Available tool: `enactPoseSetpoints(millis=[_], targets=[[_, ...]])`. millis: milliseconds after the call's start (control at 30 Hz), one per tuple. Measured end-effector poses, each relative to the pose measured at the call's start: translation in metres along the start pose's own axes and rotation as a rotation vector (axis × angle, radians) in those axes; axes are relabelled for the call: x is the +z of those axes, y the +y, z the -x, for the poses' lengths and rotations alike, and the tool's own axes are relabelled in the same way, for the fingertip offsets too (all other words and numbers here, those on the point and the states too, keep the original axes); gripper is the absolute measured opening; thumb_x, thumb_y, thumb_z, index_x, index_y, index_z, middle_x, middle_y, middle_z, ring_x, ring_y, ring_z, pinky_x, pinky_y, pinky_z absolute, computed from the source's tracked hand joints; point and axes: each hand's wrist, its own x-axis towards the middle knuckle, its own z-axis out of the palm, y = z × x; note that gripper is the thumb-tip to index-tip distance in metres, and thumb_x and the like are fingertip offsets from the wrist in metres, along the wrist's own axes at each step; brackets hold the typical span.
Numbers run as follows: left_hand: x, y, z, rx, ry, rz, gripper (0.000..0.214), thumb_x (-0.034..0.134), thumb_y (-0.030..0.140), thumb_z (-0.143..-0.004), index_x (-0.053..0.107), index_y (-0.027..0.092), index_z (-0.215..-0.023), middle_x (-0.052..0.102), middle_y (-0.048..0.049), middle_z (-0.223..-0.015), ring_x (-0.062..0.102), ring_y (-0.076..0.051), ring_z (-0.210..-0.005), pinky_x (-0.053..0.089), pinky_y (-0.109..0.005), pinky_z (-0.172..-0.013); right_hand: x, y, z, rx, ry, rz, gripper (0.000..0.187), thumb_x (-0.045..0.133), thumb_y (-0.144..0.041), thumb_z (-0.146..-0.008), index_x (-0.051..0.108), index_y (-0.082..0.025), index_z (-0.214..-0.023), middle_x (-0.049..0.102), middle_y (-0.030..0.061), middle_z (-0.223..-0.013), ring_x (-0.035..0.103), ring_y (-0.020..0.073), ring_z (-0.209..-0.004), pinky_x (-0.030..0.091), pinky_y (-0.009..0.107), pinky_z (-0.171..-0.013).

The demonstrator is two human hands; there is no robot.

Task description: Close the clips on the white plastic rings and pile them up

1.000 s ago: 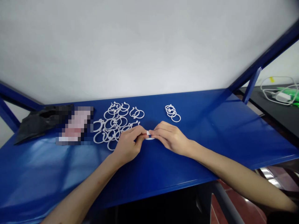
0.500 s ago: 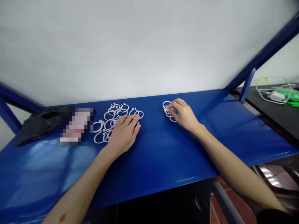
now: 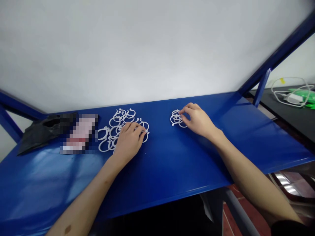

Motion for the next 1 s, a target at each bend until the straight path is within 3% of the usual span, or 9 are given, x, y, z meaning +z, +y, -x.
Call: enactPoseSetpoints(millis=[267,500,567,633,700,800,1000], targets=[[-0.006,0.005,0.0,-0.026,0.029,0.077,0.016,0.049,0.024,-0.099,0.064,0.02,-0.094,0.069,-0.0066,-0.098,0.055,-0.026,-0.097,0.044,-0.044,-0.091,0.016,-0.025,0.007,-0.143,0.006,-0.076,0.017,0.053,-0.022,-0.097,0.069,-0.018,-0.103,0.067,0.0097,-0.104,0.059,0.0249,-0.096,0.054,0.042,-0.086],[-0.014,0.015,-0.002,0.042,0.193,0.213,0.015,0.05,0.023,-0.1,0.064,0.021,-0.1,0.072,-0.0045,-0.095,0.058,-0.023,-0.093,0.046,-0.041,-0.089,0.03,-0.063,0.021,-0.323,-0.013,-0.312,0.032,0.053,-0.028,-0.1,0.054,-0.019,-0.131,0.058,0.0135,-0.131,0.06,0.024,-0.117,0.057,0.041,-0.094],[-0.018,0.022,-0.002,0.096,0.23,0.3,0.013,0.051,0.021,-0.099,0.064,0.021,-0.098,0.072,-0.0031,-0.092,0.059,-0.02,-0.089,0.047,-0.037,-0.086,0.034,-0.07,0.024,-0.357,-0.023,-0.415,0.028,0.054,-0.028,-0.1,0.054,-0.018,-0.127,0.061,0.0136,-0.126,0.064,0.022,-0.11,0.058,0.039,-0.09],[-0.02,0.027,-0.001,0.099,0.243,0.395,0.011,0.053,0.021,-0.099,0.064,0.022,-0.1,0.071,-0.0015,-0.091,0.061,-0.017,-0.086,0.049,-0.033,-0.083,0.038,-0.074,0.026,-0.328,-0.03,-0.537,0.02,0.054,-0.027,-0.1,0.055,-0.018,-0.119,0.067,0.0096,-0.109,0.068,0.0179,-0.091,0.06,0.035,-0.079],[-0.02,0.031,0.001,0.012,0.227,0.483,0.012,0.058,0.025,-0.097,0.062,0.023,-0.108,0.071,0.0,-0.091,0.064,-0.015,-0.083,0.051,-0.03,-0.08,0.041,-0.075,0.027,-0.253,-0.016,-0.654,0.015,0.056,-0.026,-0.1,0.055,-0.019,-0.113,0.068,0.0039,-0.092,0.067,0.0146,-0.077,0.059,0.03,-0.07],[-0.018,0.032,0.003,-0.181,0.167,0.623,0.032,0.065,0.035,-0.092,0.058,0.024,-0.121,0.071,0.0002,-0.095,0.067,-0.015,-0.082,0.053,-0.029,-0.077,0.042,-0.076,0.027,-0.17,0.013,-0.798,0.02,0.058,-0.024,-0.098,0.056,-0.021,-0.117,0.068,0.0009,-0.088,0.068,0.0125,-0.075,0.059,0.027,-0.069],[-0.019,0.027,-0.001,-0.326,-0.022,0.704,0.024,0.061,0.045,-0.092,0.066,0.023,-0.1,0.074,-0.0005,-0.087,0.067,-0.016,-0.072,0.048,-0.026,-0.059,0.038,-0.076,0.025,-0.106,0.043,-0.874,0.026,0.056,-0.023,-0.098,0.064,-0.023,-0.123,0.066,0.0009,-0.09,0.067,0.01,-0.069,0.059,0.027,-0.067]])
